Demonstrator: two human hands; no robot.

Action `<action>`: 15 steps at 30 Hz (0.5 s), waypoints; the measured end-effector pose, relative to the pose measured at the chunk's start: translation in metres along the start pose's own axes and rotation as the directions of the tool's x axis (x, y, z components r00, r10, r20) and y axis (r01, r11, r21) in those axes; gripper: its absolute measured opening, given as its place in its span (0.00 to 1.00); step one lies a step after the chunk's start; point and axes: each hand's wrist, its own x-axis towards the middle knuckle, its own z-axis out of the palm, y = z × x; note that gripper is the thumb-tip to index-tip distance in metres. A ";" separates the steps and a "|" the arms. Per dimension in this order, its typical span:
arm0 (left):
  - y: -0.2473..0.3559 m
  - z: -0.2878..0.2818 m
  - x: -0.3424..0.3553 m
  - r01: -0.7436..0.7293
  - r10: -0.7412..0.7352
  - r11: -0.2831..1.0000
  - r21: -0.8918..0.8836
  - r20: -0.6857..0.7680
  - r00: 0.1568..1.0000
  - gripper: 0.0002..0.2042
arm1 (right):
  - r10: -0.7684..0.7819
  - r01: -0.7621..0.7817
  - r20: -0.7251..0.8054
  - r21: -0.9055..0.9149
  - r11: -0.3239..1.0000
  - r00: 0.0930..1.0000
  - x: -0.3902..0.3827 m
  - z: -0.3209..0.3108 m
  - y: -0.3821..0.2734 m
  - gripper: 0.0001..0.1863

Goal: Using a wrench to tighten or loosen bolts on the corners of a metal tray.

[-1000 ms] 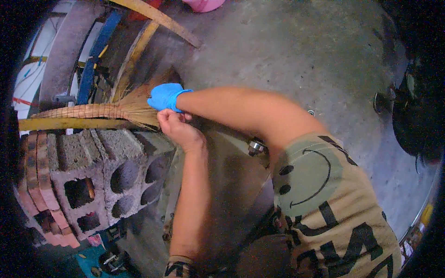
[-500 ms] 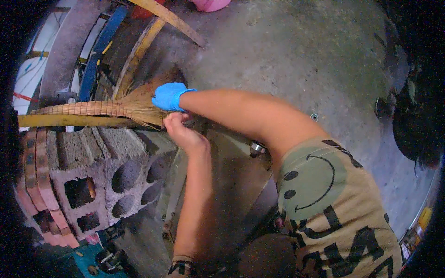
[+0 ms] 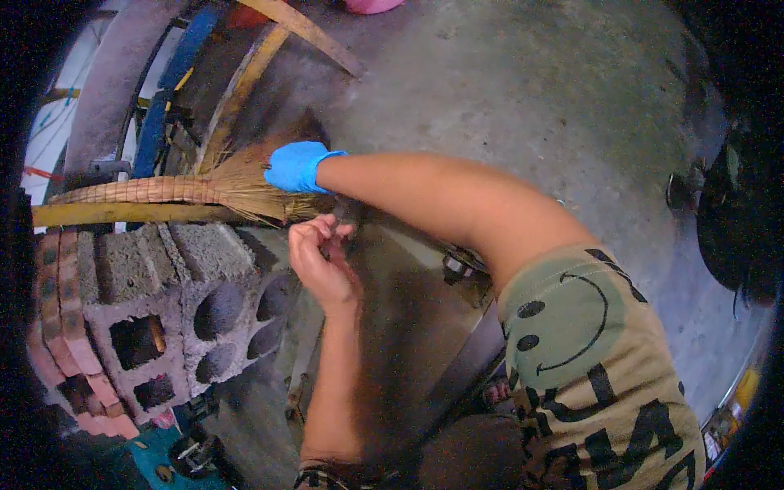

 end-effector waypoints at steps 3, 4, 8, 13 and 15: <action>0.005 -0.007 0.017 0.095 -0.096 0.992 -0.087 0.000 0.995 0.08 | -0.047 0.049 -0.044 0.039 0.998 0.998 0.005 0.006 0.002 0.22; 0.007 -0.008 0.024 0.097 -0.098 0.991 -0.089 0.000 0.995 0.08 | -0.045 0.047 -0.043 0.038 0.998 0.998 0.005 0.006 0.002 0.22; 0.024 -0.010 0.059 0.369 -0.381 0.916 -0.154 -0.057 0.923 0.08 | -0.013 0.011 0.048 0.051 0.999 0.999 -0.002 -0.003 -0.002 0.22; 0.029 -0.016 0.081 0.479 -0.480 0.873 -0.091 0.010 0.877 0.07 | 0.035 -0.084 0.193 0.251 0.964 0.981 -0.010 -0.013 -0.008 0.21; 0.028 -0.018 0.085 0.485 -0.484 0.869 -0.099 0.036 0.874 0.08 | -0.003 -0.033 0.144 0.246 0.969 0.990 -0.010 -0.013 -0.006 0.21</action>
